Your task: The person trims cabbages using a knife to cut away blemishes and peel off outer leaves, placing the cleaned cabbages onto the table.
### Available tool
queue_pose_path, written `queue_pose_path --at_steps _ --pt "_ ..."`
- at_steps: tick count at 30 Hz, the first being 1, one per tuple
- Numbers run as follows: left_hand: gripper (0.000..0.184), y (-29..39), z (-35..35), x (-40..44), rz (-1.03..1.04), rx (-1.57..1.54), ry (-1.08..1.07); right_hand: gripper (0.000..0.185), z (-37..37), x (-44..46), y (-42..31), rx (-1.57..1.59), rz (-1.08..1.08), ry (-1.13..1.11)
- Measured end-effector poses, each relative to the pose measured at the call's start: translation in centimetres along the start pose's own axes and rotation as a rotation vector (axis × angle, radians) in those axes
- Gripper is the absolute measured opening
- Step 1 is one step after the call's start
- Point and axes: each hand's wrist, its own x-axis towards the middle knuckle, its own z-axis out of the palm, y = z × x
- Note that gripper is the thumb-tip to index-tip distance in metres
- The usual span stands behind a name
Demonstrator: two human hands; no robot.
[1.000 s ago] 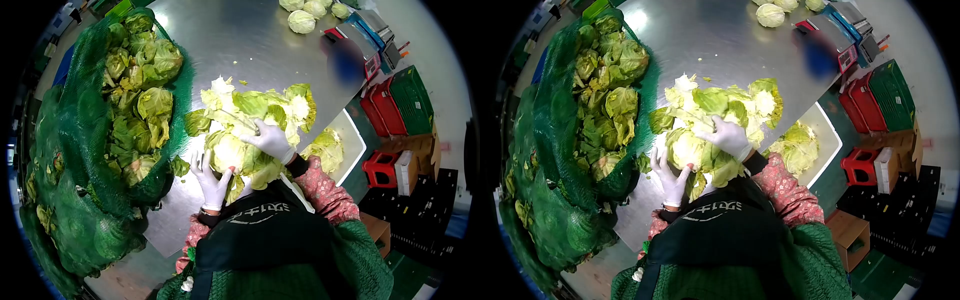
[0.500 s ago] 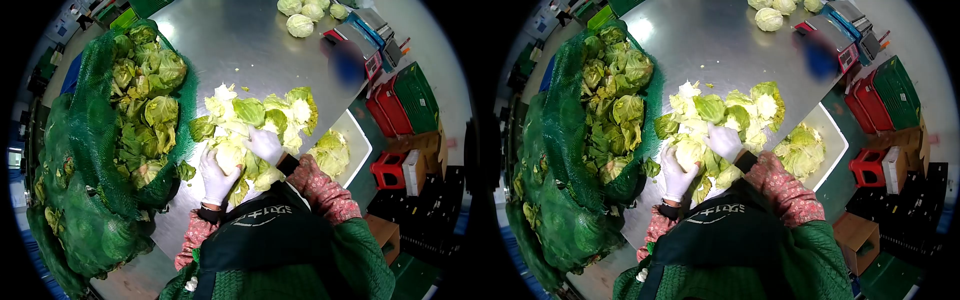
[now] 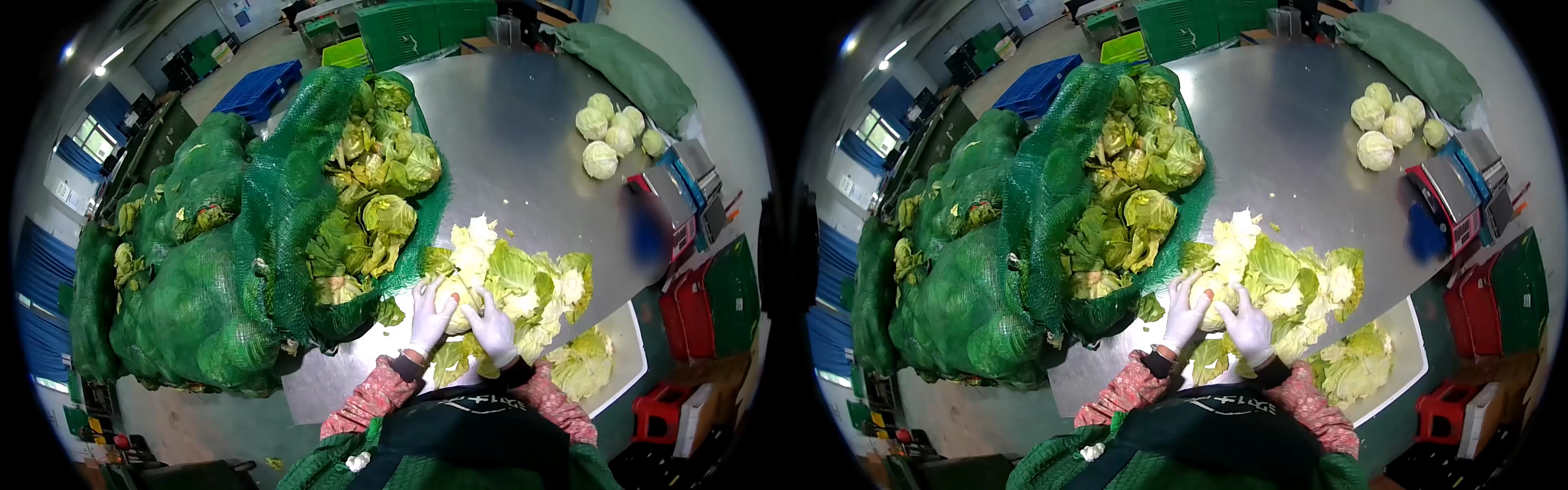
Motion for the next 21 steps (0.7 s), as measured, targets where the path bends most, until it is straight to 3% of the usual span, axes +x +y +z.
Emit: queue_pose_path --at_steps 2,4,6,9,11,12,13,14,15,17,18,20,21 --pt "0.060 0.7 0.8 -0.6 -0.039 0.023 0.007 0.046 0.0 1.4 1.3 0.102 0.000 0.014" --pt "0.075 1.4 1.5 -1.9 0.041 0.026 -0.043 0.039 -1.8 2.5 1.9 0.322 0.042 -0.061" --pt "0.091 1.7 1.8 -3.2 0.059 0.088 -0.169 0.038 -3.0 3.2 3.6 0.286 -0.035 -0.052" --pt "0.098 4.0 0.6 -3.1 0.110 0.183 -0.359 0.035 -2.5 4.0 7.3 0.259 -0.015 -0.044" --pt "0.099 4.9 0.3 -2.0 0.127 0.234 -0.387 0.031 -2.3 3.6 8.8 0.445 -0.066 -0.023" --pt "0.097 5.4 0.0 -1.6 0.117 0.359 -0.414 0.029 -4.6 3.4 7.0 0.507 0.212 -0.206" --pt "0.095 5.7 0.0 -1.4 0.109 0.476 -0.452 0.028 -2.9 3.6 8.6 0.503 -0.037 -0.004" --pt "0.094 5.4 0.1 -1.2 0.148 0.469 -0.416 0.030 -4.1 3.2 7.9 0.417 0.041 -0.067" --pt "0.093 4.8 0.3 -1.2 0.186 0.456 -0.383 0.030 -6.1 2.3 5.6 0.575 0.218 -0.157" --pt "0.096 3.3 1.2 -1.0 0.351 0.450 -0.206 0.034 -6.1 1.3 6.8 0.230 -0.052 -0.063" --pt "0.101 2.2 1.8 -0.8 0.324 0.268 -0.253 0.037 -5.2 0.8 7.7 0.188 -0.245 0.106" --pt "0.103 1.7 2.5 -1.1 0.318 0.210 -0.281 0.040 -4.4 0.1 8.4 0.134 -0.437 0.278" --pt "0.103 1.8 2.6 -1.4 0.324 0.238 -0.279 0.044 -4.6 -0.7 8.0 -0.007 -0.390 0.237"
